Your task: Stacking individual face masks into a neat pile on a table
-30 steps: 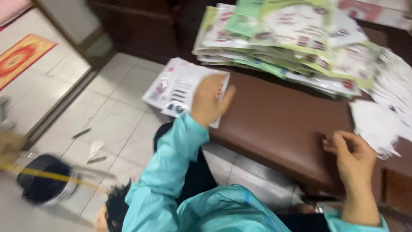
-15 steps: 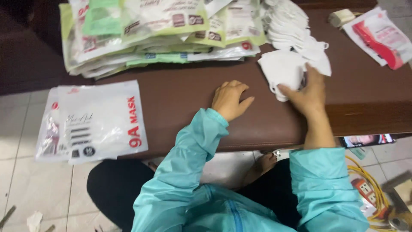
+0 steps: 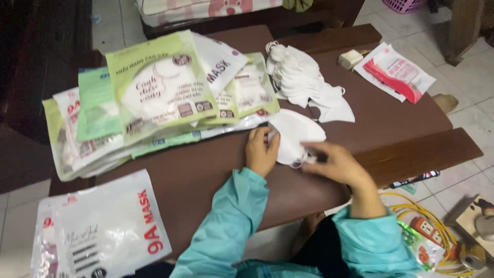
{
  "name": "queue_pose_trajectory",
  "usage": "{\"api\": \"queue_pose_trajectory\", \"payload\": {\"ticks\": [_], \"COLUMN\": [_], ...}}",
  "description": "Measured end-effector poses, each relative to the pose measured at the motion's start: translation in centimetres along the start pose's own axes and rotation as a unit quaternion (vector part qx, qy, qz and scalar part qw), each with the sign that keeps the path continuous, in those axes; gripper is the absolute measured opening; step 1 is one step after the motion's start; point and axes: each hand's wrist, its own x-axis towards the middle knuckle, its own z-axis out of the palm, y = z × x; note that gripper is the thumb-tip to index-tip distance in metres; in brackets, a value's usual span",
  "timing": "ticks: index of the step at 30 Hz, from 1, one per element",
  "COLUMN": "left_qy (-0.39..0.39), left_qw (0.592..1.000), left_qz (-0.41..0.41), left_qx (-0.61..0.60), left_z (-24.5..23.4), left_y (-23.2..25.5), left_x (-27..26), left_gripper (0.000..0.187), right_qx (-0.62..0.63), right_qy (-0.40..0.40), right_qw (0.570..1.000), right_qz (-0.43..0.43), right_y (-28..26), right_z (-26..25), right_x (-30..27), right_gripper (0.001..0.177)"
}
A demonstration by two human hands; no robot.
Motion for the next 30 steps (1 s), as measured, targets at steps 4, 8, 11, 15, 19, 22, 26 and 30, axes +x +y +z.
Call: {"api": "queue_pose_trajectory", "payload": {"ticks": [4, 8, 11, 15, 19, 22, 26, 30], "left_qy": [0.035, 0.003, -0.01, -0.022, -0.008, -0.01, -0.036, -0.025], "left_qw": [0.999, 0.998, 0.999, 0.999, 1.0, 0.999, 0.998, 0.999], "left_qz": [-0.013, -0.056, -0.051, -0.04, -0.013, 0.0, -0.055, -0.042], "left_qx": [-0.016, -0.034, -0.013, -0.003, -0.025, -0.031, -0.019, -0.016], "left_z": [-0.7, -1.2, -1.4, -1.7, -2.0, -2.0, -2.0, -1.7], "left_y": [1.7, 2.3, 2.1, 2.2, 3.2, 2.9, 2.6, 1.9], "left_x": [-0.6, -1.0, -0.8, -0.8, -0.2, 0.0, -0.5, -0.7], "left_gripper": [0.026, 0.03, 0.034, 0.031, 0.02, 0.02, 0.025, 0.028], "right_qx": [0.038, -0.096, -0.1, -0.204, -0.235, -0.296, -0.343, -0.303], "right_qy": [-0.054, 0.12, 0.131, 0.018, -0.115, -0.138, -0.094, -0.068], "right_qw": [0.998, 0.985, 0.985, 0.975, 0.935, 0.928, 0.927, 0.944], "right_qz": [0.01, -0.078, -0.044, 0.081, 0.241, 0.179, 0.122, 0.113], "right_y": [0.3, 2.6, 1.5, 1.3, -0.8, -0.7, 1.9, -2.8], "right_z": [-4.2, -5.0, -4.2, -0.8, 0.5, -0.3, 0.1, -2.9], "right_x": [3.4, 15.2, 22.9, 30.7, 32.0, 32.6, 32.7, 26.1], "right_gripper": [0.06, 0.07, 0.1, 0.151, 0.139, 0.113, 0.092, 0.089]}}
